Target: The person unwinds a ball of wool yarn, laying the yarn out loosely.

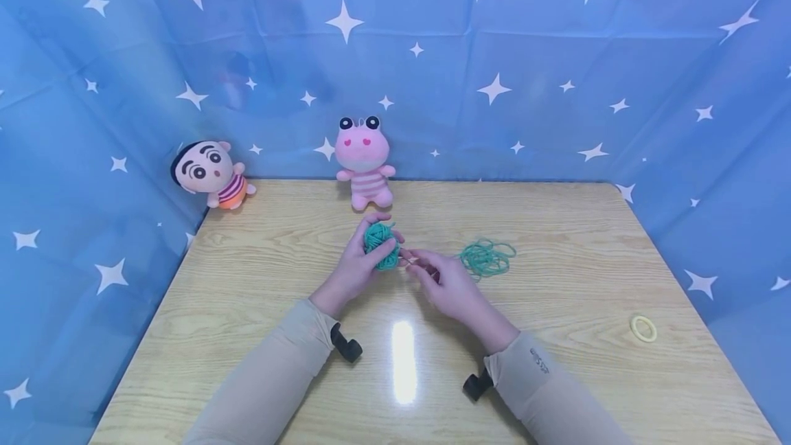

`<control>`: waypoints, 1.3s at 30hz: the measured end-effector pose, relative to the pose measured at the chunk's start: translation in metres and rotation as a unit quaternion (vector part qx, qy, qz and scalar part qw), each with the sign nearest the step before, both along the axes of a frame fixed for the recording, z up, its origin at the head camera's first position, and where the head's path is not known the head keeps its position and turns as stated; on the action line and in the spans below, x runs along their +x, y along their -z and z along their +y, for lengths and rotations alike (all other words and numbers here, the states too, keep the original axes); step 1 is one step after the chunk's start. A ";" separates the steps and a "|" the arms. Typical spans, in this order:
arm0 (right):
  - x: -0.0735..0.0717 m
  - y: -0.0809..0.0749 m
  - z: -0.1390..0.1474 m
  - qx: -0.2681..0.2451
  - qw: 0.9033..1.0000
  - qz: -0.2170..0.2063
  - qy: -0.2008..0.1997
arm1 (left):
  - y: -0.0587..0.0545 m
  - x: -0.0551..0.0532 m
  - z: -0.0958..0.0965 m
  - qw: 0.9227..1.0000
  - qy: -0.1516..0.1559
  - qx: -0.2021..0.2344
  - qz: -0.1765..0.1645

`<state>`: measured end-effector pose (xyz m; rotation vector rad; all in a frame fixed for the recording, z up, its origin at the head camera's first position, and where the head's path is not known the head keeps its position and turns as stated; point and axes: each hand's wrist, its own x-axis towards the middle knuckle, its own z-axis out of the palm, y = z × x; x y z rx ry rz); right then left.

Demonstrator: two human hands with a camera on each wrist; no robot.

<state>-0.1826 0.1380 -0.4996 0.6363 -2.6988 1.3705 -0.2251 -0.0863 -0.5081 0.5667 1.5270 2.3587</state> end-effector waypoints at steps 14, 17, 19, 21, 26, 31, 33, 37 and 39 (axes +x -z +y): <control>-0.010 -0.007 0.025 -0.045 0.988 0.082 0.125 | 0.001 -0.004 -0.006 0.999 -0.011 0.036 -0.027; -0.013 -0.010 0.032 -0.073 0.982 0.096 0.147 | 0.002 -0.006 -0.007 0.999 0.002 0.016 -0.034; -0.015 -0.012 0.037 -0.087 0.978 0.103 0.162 | 0.002 -0.006 -0.007 0.999 0.010 -0.002 -0.037; -0.016 -0.015 0.044 -0.096 0.973 0.110 0.178 | 0.002 -0.007 -0.007 0.999 0.010 -0.022 -0.039; -0.020 -0.022 0.064 -0.103 0.962 0.115 0.225 | 0.002 -0.005 -0.008 0.998 -0.002 -0.052 -0.024; -0.024 -0.022 0.079 -0.112 0.952 0.109 0.262 | 0.002 -0.005 -0.009 0.998 0.016 -0.051 -0.021; -0.025 -0.021 0.084 -0.122 0.948 0.108 0.272 | 0.002 -0.005 -0.009 0.998 0.020 -0.057 -0.024; -0.026 -0.020 0.090 -0.136 0.940 0.113 0.294 | 0.000 -0.005 -0.008 0.995 0.018 -0.090 -0.030; -0.027 -0.020 0.091 -0.141 0.935 0.118 0.304 | -0.002 -0.004 -0.007 0.994 0.017 -0.100 -0.037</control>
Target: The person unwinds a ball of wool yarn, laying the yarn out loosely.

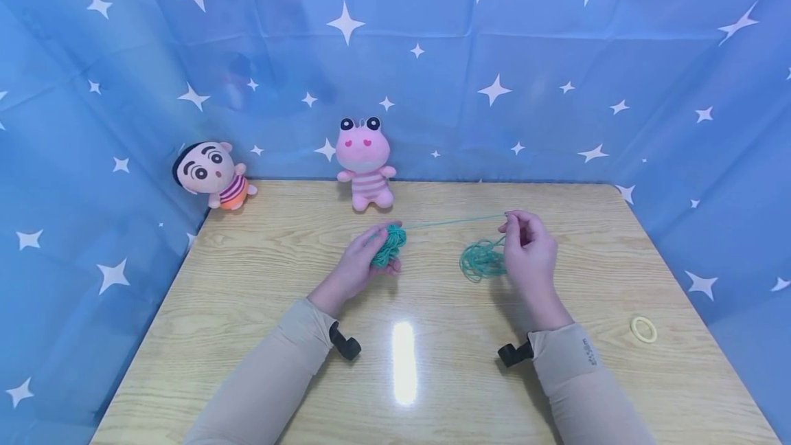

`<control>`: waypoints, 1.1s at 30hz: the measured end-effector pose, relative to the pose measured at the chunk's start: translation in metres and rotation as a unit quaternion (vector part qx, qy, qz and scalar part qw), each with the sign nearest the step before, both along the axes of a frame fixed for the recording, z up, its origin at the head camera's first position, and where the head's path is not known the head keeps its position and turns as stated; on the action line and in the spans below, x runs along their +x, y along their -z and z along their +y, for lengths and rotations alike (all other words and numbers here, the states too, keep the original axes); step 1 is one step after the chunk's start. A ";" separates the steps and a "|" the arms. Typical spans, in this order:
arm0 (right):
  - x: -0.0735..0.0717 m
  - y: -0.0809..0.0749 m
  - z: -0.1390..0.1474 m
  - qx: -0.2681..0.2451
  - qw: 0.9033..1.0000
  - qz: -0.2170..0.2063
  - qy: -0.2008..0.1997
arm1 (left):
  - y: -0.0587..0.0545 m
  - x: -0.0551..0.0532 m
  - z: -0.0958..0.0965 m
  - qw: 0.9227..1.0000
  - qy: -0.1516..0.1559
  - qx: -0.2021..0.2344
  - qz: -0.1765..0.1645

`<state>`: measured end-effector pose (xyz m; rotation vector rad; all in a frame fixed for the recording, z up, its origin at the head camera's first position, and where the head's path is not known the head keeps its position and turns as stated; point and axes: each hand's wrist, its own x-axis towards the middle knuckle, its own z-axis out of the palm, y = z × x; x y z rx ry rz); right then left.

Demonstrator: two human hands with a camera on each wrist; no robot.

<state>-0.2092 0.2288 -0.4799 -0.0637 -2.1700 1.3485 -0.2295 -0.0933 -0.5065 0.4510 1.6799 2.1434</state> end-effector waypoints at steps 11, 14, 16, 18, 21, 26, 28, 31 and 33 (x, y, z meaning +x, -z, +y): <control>-0.001 0.000 0.002 0.004 0.999 0.038 0.004 | 0.002 -0.001 -0.001 0.998 -0.034 0.058 -0.008; -0.002 0.000 0.006 0.007 0.999 0.035 0.001 | 0.003 -0.001 -0.002 0.997 -0.038 0.067 -0.002; -0.002 0.000 0.009 0.007 1.000 0.026 0.006 | 0.002 -0.001 -0.002 0.997 -0.037 0.071 0.001; -0.003 0.001 0.012 0.007 1.000 0.013 0.018 | 0.001 -0.001 -0.002 0.996 -0.033 0.077 -0.003; -0.003 0.002 0.018 0.009 0.999 -0.004 0.040 | 0.000 0.000 -0.003 0.996 -0.033 0.079 -0.020; -0.005 0.003 0.026 0.024 0.997 -0.023 0.067 | -0.003 0.000 -0.004 0.991 -0.033 0.120 -0.053; -0.006 0.003 0.030 0.038 0.995 -0.042 0.078 | -0.004 0.000 -0.004 0.987 -0.031 0.143 -0.062; -0.008 0.005 0.038 0.082 0.989 -0.086 0.089 | -0.005 -0.001 -0.003 0.985 -0.041 0.152 -0.068; -0.009 0.007 0.044 0.120 0.980 -0.134 0.084 | -0.004 -0.002 -0.002 0.986 -0.058 0.141 -0.060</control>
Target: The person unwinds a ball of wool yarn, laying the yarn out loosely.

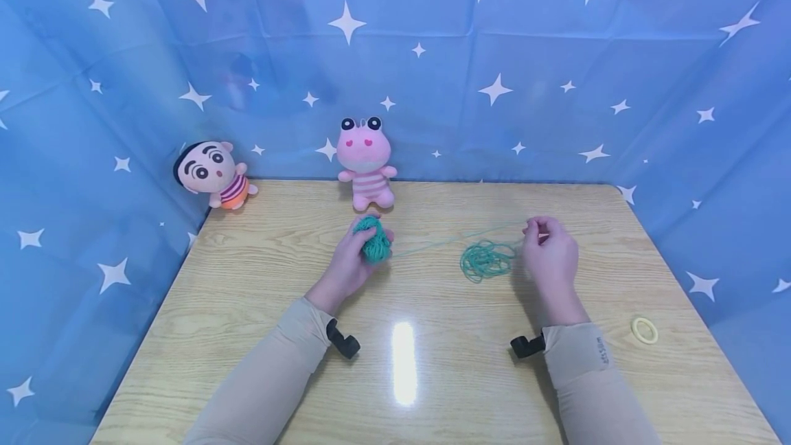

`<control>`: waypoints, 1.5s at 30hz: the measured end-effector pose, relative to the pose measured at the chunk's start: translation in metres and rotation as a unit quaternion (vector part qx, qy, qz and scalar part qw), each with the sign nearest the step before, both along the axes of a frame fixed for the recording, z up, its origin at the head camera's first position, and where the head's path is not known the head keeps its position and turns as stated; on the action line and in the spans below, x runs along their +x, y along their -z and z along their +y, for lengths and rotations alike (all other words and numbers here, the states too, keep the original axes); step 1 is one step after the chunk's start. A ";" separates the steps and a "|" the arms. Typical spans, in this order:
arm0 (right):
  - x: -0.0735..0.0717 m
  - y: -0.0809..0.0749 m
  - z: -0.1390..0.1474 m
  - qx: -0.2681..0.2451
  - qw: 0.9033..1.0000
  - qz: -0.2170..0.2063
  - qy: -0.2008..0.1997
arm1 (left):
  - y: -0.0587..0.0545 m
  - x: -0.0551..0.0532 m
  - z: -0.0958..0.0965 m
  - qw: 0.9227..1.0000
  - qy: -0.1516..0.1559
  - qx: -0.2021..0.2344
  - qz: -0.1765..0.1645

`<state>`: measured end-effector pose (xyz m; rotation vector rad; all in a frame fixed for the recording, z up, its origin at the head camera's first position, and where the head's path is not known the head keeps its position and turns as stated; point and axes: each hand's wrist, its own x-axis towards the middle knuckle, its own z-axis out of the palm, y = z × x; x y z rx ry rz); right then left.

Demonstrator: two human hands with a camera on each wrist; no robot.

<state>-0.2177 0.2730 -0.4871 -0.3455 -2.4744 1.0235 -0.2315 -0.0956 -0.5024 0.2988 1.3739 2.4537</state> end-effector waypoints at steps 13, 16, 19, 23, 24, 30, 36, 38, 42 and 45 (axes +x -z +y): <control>0.007 -0.008 -0.008 0.173 0.964 -0.148 -0.139 | 0.007 -0.003 0.004 0.997 -0.057 -0.037 0.036; 0.011 -0.006 -0.032 0.159 0.965 -0.077 -0.194 | 0.005 -0.001 0.005 0.998 -0.043 -0.022 0.044; 0.017 -0.002 -0.064 0.109 0.955 -0.035 -0.272 | 0.004 0.001 0.006 0.998 -0.029 -0.008 0.053; 0.027 0.005 -0.106 0.026 0.929 -0.025 -0.368 | 0.002 0.004 0.008 0.998 -0.014 0.006 0.063; 0.029 0.007 -0.114 0.013 0.924 -0.025 -0.381 | 0.002 0.005 0.008 0.998 -0.012 0.008 0.066; 0.033 0.015 -0.143 0.031 0.921 -0.010 -0.389 | 0.002 0.007 0.011 0.998 -0.012 0.003 0.062; 0.031 0.016 -0.143 0.049 0.923 0.007 -0.381 | 0.001 0.007 0.010 0.997 -0.017 -0.011 0.070; 0.031 0.015 -0.139 0.042 0.926 0.014 -0.374 | 0.000 0.007 0.010 0.997 -0.025 -0.029 0.073; 0.027 0.014 -0.128 0.031 0.939 0.047 -0.338 | -0.001 0.007 0.010 0.994 -0.042 -0.069 0.071; 0.023 0.011 -0.120 0.014 0.948 0.073 -0.310 | 0.000 0.006 0.010 0.993 -0.052 -0.079 0.070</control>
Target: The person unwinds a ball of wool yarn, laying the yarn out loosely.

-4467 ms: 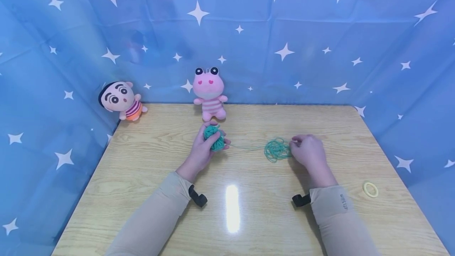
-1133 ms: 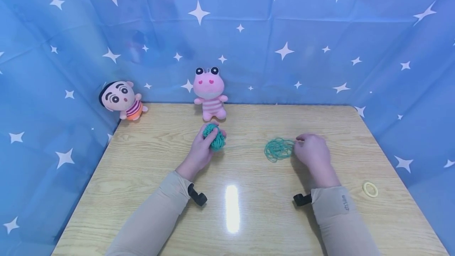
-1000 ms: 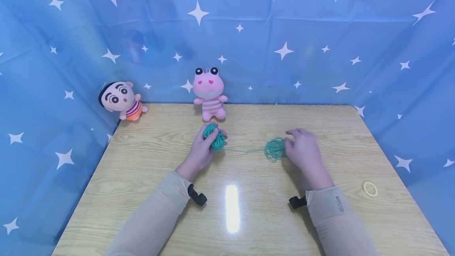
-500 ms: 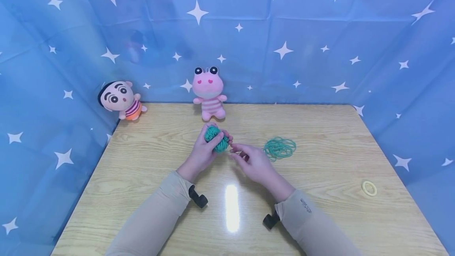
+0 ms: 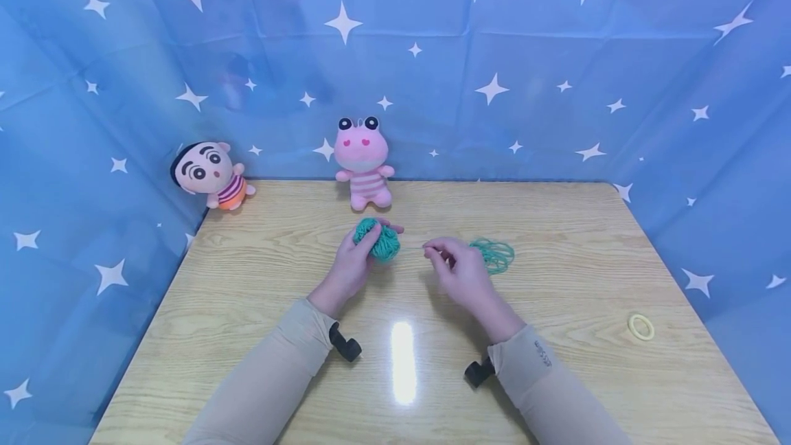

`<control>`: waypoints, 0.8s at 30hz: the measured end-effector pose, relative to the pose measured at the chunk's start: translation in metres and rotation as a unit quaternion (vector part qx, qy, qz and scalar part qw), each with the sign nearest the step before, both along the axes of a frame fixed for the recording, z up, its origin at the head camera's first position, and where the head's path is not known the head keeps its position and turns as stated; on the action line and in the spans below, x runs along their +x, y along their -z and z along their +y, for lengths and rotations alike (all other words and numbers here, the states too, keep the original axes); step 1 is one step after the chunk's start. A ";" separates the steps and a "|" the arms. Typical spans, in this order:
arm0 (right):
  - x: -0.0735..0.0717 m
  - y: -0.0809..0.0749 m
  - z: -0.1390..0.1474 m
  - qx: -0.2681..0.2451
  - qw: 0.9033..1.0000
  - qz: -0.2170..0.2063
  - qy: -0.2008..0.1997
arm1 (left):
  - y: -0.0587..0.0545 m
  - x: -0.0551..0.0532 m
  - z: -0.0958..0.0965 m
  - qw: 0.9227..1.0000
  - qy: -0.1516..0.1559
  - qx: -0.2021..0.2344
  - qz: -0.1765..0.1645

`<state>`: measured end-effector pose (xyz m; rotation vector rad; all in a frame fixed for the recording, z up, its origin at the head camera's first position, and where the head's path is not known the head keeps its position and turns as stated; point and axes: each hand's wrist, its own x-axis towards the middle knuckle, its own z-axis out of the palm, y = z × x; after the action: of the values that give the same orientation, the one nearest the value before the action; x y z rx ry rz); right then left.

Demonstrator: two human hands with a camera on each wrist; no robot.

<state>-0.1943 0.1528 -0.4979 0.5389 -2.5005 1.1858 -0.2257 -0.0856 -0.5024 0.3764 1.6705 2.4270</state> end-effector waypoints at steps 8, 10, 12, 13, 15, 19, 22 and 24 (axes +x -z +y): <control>-0.010 -0.005 0.024 -0.064 0.996 0.022 0.049 | 0.002 -0.001 -0.004 1.000 0.001 0.002 -0.001; -0.011 -0.007 0.029 -0.078 0.995 0.025 0.064 | 0.002 -0.001 -0.006 1.000 0.027 -0.010 0.000; -0.014 -0.008 0.034 -0.085 0.993 0.034 0.078 | 0.002 -0.001 -0.007 0.998 0.051 -0.031 -0.003; -0.014 -0.009 0.036 -0.087 0.992 0.039 0.087 | 0.002 -0.001 -0.008 0.997 0.061 -0.040 -0.005; -0.015 -0.010 0.040 -0.096 0.989 0.042 0.100 | 0.002 -0.001 -0.008 0.996 0.071 -0.055 -0.010; -0.016 -0.014 0.048 -0.120 0.983 0.040 0.130 | 0.002 -0.002 -0.008 0.996 0.066 -0.066 -0.017; -0.017 -0.017 0.053 -0.143 0.978 0.035 0.149 | 0.002 -0.002 -0.008 0.996 0.072 -0.048 -0.022; -0.017 -0.018 0.057 -0.155 0.974 0.032 0.160 | 0.004 -0.003 -0.009 0.996 0.083 -0.031 -0.025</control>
<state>-0.2118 0.2097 -0.4796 0.0875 -2.1813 1.3633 -0.2286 -0.0942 -0.5059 0.4232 1.6198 2.2431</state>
